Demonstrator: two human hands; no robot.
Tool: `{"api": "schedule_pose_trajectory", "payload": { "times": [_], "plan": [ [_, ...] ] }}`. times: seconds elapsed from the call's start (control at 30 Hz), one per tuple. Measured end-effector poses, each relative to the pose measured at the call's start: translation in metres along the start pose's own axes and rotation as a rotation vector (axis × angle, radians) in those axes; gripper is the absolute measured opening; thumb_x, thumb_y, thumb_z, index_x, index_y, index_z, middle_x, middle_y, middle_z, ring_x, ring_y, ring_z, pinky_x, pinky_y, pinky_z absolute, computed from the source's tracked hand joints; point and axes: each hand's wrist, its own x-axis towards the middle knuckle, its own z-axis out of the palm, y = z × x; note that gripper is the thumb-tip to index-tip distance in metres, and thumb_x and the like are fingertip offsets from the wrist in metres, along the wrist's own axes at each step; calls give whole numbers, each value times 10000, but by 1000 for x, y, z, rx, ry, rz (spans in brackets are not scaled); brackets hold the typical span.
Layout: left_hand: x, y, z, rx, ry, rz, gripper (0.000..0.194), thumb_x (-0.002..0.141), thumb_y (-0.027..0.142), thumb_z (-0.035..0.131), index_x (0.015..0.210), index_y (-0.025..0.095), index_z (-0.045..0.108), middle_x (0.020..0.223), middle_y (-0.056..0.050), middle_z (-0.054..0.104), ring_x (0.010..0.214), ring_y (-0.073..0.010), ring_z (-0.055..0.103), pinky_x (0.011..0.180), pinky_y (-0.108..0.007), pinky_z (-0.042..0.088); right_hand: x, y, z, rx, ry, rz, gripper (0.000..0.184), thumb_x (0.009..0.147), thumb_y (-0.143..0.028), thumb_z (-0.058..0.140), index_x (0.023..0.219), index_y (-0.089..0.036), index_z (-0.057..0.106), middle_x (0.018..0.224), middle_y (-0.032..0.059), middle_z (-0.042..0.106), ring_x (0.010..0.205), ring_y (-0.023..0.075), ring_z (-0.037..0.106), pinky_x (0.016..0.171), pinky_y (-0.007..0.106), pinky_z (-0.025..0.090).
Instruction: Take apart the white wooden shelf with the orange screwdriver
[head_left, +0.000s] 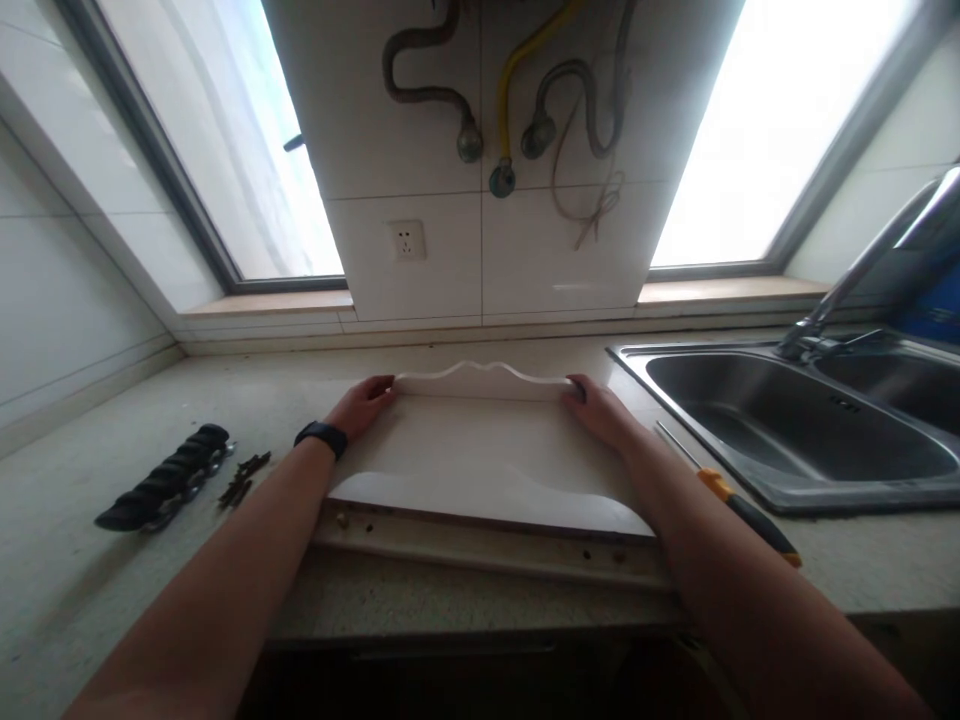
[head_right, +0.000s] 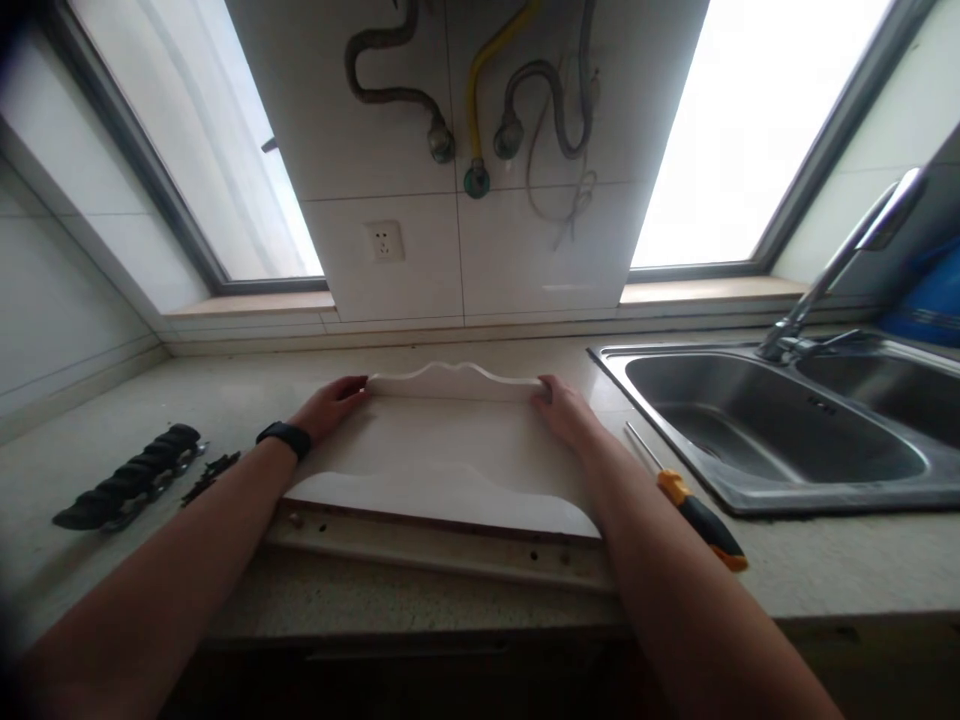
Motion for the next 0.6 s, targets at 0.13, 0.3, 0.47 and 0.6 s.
{"api": "schedule_pose_trajectory", "payload": {
  "times": [0.13,0.3,0.47,0.6],
  "plan": [
    [18,4,0,169,-2,26,712,686,557,795,1287,184,709,1226,-152,714,1047,-303,673,1002,-452,482,6,0,0,-103,-34,-5,411,878,-282,674,1273,-171,668,1175,154,709,1092,298,645,977,400,475],
    [39,9,2,278,-41,22,597,651,555,816,1114,181,770,960,-106,744,855,-294,671,838,-419,514,7,-2,0,-152,-50,7,342,890,-333,680,1200,-190,686,1087,120,726,985,262,657,864,341,482],
    [36,6,3,272,-80,55,548,753,568,735,1159,200,748,1006,-83,753,945,-293,679,878,-399,498,7,-1,-2,-148,-50,15,300,875,-365,698,1134,-213,701,1031,83,728,937,243,647,815,317,467],
    [36,0,2,241,-74,49,530,779,557,711,1165,195,747,1005,-84,756,930,-278,682,858,-386,509,10,-2,-1,-112,-42,45,307,875,-372,690,1143,-226,712,1030,73,735,933,240,650,823,318,465]
  ]
}}
